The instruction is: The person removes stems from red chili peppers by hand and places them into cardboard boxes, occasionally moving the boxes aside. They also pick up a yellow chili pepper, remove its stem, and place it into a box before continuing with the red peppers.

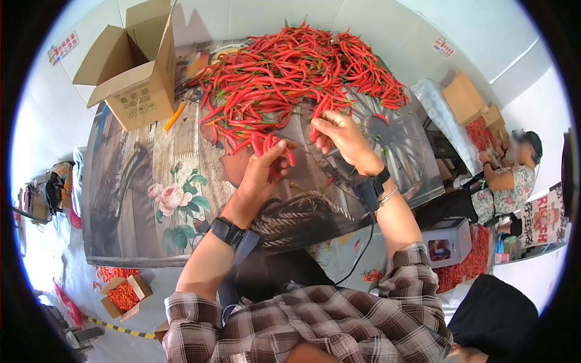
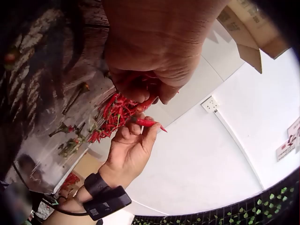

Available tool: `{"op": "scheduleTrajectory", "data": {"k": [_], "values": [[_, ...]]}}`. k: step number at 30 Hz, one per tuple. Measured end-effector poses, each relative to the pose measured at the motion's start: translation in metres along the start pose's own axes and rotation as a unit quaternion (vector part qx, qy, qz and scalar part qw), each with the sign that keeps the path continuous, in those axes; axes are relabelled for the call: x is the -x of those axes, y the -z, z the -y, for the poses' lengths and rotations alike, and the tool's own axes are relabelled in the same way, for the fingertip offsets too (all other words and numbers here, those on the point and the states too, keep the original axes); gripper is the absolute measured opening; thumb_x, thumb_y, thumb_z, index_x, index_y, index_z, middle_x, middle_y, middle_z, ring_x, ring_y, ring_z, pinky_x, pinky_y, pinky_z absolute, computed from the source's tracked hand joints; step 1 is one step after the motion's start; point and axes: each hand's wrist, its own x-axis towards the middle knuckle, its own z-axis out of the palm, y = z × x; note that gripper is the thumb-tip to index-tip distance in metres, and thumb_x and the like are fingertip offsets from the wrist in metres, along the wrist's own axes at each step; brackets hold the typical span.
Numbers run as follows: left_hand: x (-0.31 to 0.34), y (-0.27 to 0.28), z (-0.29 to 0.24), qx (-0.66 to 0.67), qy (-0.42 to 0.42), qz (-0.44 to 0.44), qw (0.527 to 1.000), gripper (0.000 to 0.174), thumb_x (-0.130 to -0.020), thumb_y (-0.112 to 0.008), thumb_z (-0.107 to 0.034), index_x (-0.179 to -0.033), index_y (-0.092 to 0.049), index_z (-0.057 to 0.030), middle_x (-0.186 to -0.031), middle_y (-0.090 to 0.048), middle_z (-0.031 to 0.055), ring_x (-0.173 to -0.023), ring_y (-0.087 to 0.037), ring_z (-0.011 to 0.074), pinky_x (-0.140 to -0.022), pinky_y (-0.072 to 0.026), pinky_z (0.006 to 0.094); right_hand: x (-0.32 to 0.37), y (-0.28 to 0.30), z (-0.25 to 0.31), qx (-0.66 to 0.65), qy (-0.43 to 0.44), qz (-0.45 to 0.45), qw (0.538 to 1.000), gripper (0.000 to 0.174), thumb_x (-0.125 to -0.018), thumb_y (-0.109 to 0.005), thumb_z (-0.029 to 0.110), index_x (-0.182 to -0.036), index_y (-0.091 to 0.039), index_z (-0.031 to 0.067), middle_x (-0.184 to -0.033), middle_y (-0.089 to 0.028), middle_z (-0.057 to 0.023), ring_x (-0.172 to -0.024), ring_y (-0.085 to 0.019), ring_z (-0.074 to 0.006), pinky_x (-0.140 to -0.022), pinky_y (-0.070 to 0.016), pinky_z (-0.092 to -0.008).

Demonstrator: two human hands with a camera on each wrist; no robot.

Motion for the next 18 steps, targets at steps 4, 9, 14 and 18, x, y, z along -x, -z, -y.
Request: {"op": "scheduleTrajectory", "data": {"k": [4,9,14,18], "values": [[-0.001,0.000,0.002,0.025,-0.003,-0.030,0.999,0.026,-0.091,-0.060,-0.020,-0.105,-0.061,0.0009,-0.069,-0.054,-0.0012,-0.061,-0.051,0.0075,-0.053,-0.0418,0.0217,0.008,-0.021,0.003,0.061,-0.013,0.048,0.997,0.025,-0.096,-0.053,0.029,-0.103,-0.051,0.0045,-0.074,-0.062,-0.0048,-0.053,-0.061,-0.0102,-0.045,-0.0463,-0.0225],[-0.003,0.000,0.004,0.073,-0.018,-0.075,0.994,0.022,-0.089,-0.063,-0.017,-0.106,-0.061,-0.0016,-0.068,-0.056,-0.0004,-0.059,-0.054,0.0089,-0.052,-0.0437,0.0225,0.011,-0.038,-0.007,0.220,0.052,0.040,0.973,0.028,-0.091,-0.054,0.014,-0.116,-0.049,0.0014,-0.072,-0.063,-0.0116,-0.057,-0.064,-0.0206,-0.049,-0.0482,-0.0332],[-0.003,-0.002,-0.001,0.058,-0.032,-0.040,0.997,0.012,-0.088,-0.064,-0.013,-0.095,-0.058,-0.0040,-0.069,-0.058,0.0011,-0.053,-0.054,0.0099,-0.048,-0.0433,0.0203,0.019,-0.047,-0.001,0.366,0.120,0.041,0.922,0.043,-0.082,-0.046,-0.002,-0.125,-0.047,0.0001,-0.096,-0.062,-0.0239,-0.093,-0.062,-0.0384,-0.078,-0.0475,-0.0406],[-0.003,-0.001,0.000,0.044,-0.007,-0.044,0.998,0.011,-0.088,-0.064,-0.012,-0.089,-0.057,-0.0051,-0.067,-0.059,0.0018,-0.053,-0.054,0.0095,-0.048,-0.0437,0.0199,0.021,-0.044,-0.006,0.356,0.173,0.039,0.917,0.042,-0.083,-0.047,-0.001,-0.125,-0.048,0.0008,-0.095,-0.062,-0.0237,-0.090,-0.063,-0.0362,-0.076,-0.0482,-0.0390]]}}
